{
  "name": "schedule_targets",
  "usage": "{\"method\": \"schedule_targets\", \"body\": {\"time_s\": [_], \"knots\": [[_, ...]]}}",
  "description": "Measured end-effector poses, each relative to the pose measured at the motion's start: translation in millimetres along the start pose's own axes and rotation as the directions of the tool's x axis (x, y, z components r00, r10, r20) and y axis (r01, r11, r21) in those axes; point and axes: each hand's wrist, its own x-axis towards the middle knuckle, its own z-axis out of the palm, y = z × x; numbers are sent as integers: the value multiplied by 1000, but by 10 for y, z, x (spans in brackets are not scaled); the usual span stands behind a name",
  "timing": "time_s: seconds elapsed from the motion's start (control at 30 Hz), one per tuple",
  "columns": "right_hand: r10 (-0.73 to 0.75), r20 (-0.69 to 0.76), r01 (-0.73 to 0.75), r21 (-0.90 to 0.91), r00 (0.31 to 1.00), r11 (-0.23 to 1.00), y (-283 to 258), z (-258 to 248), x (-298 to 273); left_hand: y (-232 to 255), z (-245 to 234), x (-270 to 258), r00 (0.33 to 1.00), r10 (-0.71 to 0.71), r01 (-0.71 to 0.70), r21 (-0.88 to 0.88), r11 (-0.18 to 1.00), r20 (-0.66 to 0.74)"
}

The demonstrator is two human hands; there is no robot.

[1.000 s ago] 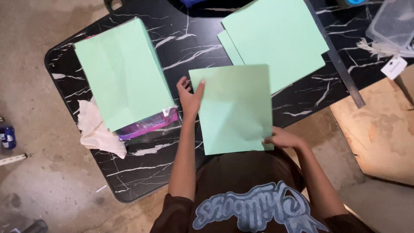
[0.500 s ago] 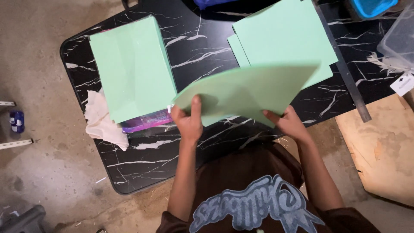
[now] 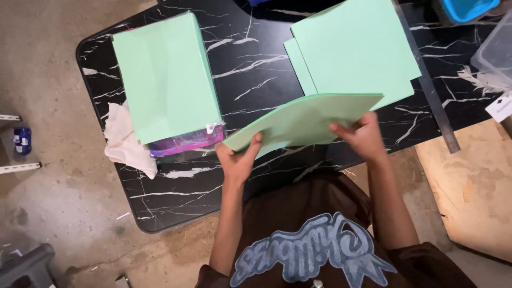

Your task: The person handles a stack of light green paper sheets on a black marble-patterned table, separating them and folding them in half. They repeatedly pick up sheets, align them, and place them back on the table.

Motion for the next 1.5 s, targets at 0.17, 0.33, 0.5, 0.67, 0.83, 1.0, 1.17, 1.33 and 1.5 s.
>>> {"method": "schedule_targets", "body": {"time_s": [0.17,0.33,0.5,0.67,0.83,1.0,1.17,1.33,1.5], "knots": [[-44,-110,36,-78,993,996,-129,-169,-179,402,-9,-27,999,-15,14,18,1000,43],[-174,-128,172,-25,976,985,-267,-269,-196,740,-5,130,993,16,-16,4,1000,120],[10,-233,-30,-83,972,996,-257,-157,160,125,354,428,973,-91,81,58,995,214],[130,-249,-180,-191,960,965,282,-87,461,-632,640,536,989,-132,130,35,991,62],[144,-246,-209,-260,959,943,364,8,638,-723,577,682,970,-240,239,-27,971,-38],[67,-270,-142,-268,961,953,390,176,736,-889,532,732,971,-237,239,61,969,-34],[-303,-353,104,-484,885,869,118,554,830,-812,519,763,969,-246,243,94,966,21],[-452,83,413,-577,888,705,161,843,1118,-858,529,751,969,-240,236,71,969,57],[-474,212,505,-547,855,667,154,1197,1426,-868,485,793,947,-311,305,74,949,85]]}}
